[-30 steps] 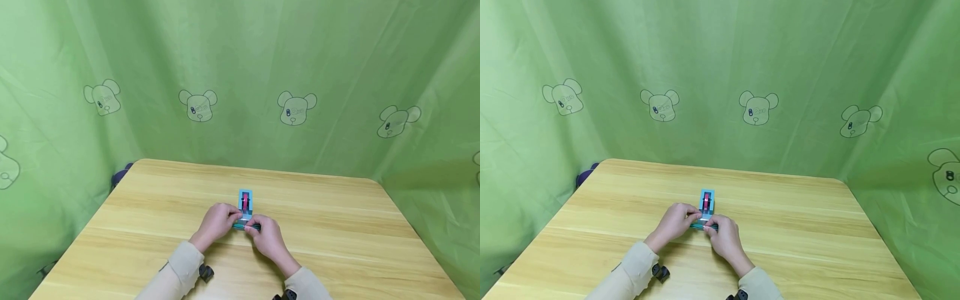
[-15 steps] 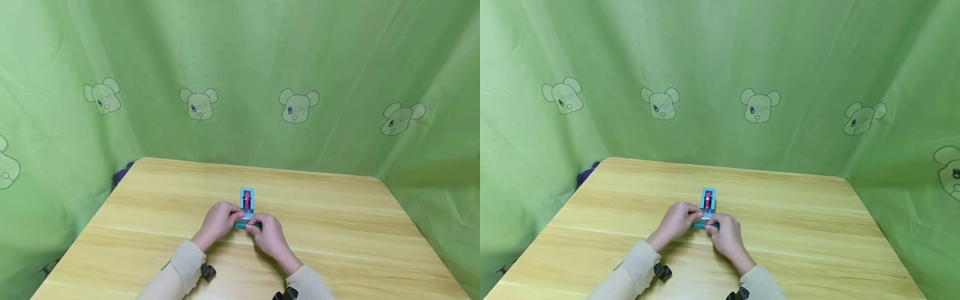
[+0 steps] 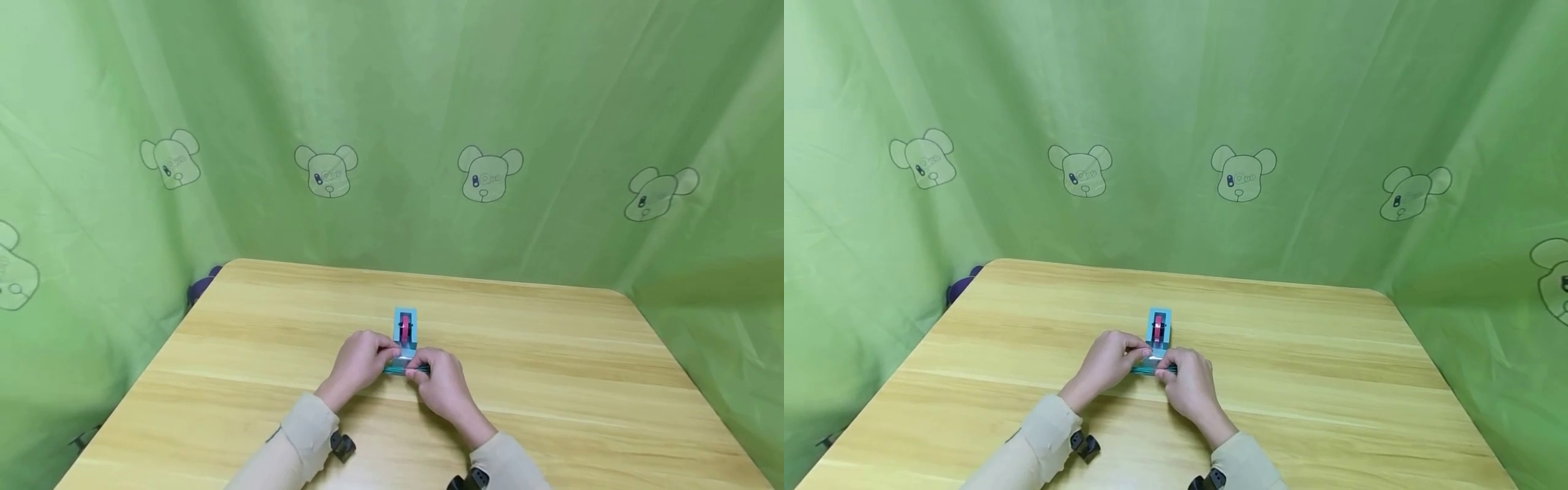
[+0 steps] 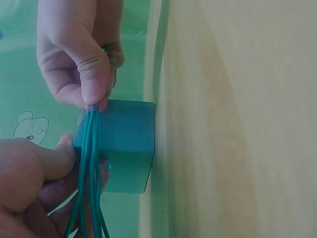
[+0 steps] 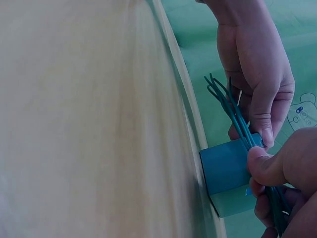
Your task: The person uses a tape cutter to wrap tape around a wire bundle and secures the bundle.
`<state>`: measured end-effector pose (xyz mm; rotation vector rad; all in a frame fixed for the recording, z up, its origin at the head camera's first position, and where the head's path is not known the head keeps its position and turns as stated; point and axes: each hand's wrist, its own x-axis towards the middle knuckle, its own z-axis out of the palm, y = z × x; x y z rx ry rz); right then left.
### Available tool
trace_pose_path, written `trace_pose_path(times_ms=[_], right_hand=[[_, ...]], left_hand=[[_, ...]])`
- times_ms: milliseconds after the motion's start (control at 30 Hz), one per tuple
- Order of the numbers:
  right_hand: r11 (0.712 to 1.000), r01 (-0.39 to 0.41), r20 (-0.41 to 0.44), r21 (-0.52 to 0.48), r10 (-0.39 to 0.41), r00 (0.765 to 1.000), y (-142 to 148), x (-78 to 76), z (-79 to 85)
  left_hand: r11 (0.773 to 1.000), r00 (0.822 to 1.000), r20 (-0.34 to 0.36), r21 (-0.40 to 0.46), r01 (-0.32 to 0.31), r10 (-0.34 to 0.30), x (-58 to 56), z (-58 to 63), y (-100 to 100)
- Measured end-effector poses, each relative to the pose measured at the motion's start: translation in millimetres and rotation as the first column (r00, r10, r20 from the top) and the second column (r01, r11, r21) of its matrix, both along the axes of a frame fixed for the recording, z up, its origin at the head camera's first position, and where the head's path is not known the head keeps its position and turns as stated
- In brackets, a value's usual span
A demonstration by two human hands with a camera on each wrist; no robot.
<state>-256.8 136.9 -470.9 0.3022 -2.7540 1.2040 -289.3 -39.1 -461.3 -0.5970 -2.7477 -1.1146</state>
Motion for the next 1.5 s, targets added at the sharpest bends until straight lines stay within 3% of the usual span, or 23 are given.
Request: trace_pose_path(times_ms=[367, 1033, 1500], right_hand=[[1.000, -0.007, -0.029, 0.022, 0.008, 1.000, 2, 2.0, -3.1], [0.998, -0.036, 0.089, -0.048, 0.041, 0.995, 7, 0.4, 5.9], [0.993, -0.060, 0.131, -0.099, 0.073, 0.989, 6, 4.9, 16.6]], left_hand=[[1.000, 1.000, -0.024, -0.022, -0.004, 0.003, 2.0, -3.6, 1], [0.999, 1.000, -0.010, -0.048, 0.004, -0.005, 0.1, 3.4, 0], [0.999, 1.000, 0.017, -0.040, -0.016, 0.016, 7.1, 14.5, -2]])
